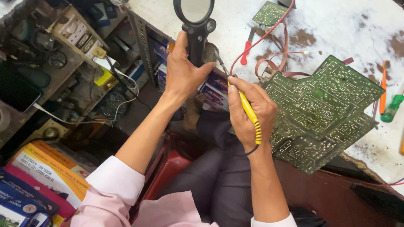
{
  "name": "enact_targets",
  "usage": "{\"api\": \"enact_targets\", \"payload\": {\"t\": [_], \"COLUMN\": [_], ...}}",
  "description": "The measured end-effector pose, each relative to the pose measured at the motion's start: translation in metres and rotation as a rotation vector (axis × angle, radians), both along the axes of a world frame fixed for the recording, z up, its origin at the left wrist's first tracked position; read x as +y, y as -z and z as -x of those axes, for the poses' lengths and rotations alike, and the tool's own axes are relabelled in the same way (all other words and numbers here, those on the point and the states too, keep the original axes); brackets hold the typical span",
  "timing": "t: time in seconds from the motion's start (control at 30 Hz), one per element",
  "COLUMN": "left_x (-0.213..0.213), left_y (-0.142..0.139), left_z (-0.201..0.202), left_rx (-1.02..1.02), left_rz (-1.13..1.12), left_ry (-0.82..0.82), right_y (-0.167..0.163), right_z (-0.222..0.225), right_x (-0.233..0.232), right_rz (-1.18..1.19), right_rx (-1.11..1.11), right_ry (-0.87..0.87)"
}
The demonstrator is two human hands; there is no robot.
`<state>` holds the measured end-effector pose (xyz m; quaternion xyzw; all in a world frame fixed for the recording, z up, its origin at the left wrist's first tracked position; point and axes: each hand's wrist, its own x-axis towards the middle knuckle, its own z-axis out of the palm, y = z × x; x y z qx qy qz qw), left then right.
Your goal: The person holds a green circuit board and uses a magnifying glass to inspect its surface. They then use a soldering iron to touch various points on the board while continuing to inspect with the magnifying glass.
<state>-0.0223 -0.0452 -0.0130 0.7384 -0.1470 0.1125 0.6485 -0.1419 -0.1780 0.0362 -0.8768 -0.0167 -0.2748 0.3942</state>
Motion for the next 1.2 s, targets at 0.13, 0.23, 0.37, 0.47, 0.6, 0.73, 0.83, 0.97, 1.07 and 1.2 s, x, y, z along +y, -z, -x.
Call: {"api": "enact_targets", "payload": {"t": [0.13,0.23,0.37,0.47,0.6,0.73,0.83,0.97,1.07,1.2], "left_x": [0.001,0.0,0.001,0.0,-0.03,-0.087,-0.129,-0.165,-0.175,-0.181], "left_y": [0.006,0.013,0.01,-0.004,-0.021,-0.021,-0.015,-0.008,-0.006,-0.003], "left_z": [0.0,-0.002,-0.002,0.024,0.096,0.147,0.167,0.177,0.176,0.182], "left_rx": [0.086,0.006,-0.077,-0.254,0.293,0.409,0.304,0.024,-0.052,-0.055], "left_rz": [-0.017,-0.05,-0.171,-0.197,0.245,-0.188,-0.335,-0.235,-0.193,-0.135], "left_ry": [0.008,-0.012,-0.044,0.015,0.433,0.758,0.884,0.882,0.867,0.89], "right_y": [0.001,0.007,0.026,0.039,0.057,0.08,0.093,0.104,0.112,0.123], "right_z": [0.0,0.015,0.069,0.13,0.21,0.251,0.267,0.281,0.281,0.271], "right_x": [0.001,-0.006,-0.039,-0.091,-0.148,-0.172,-0.178,-0.181,-0.187,-0.195], "right_rz": [-0.019,-0.21,-0.835,-1.313,-1.485,-1.467,-1.467,-1.418,-1.373,-1.334], "right_rx": [0.017,0.002,-0.095,-0.342,-0.592,-0.695,-0.69,-0.666,-0.626,-0.569], "right_ry": [0.008,0.009,0.072,0.143,0.096,0.298,0.38,0.48,0.467,0.48]}}
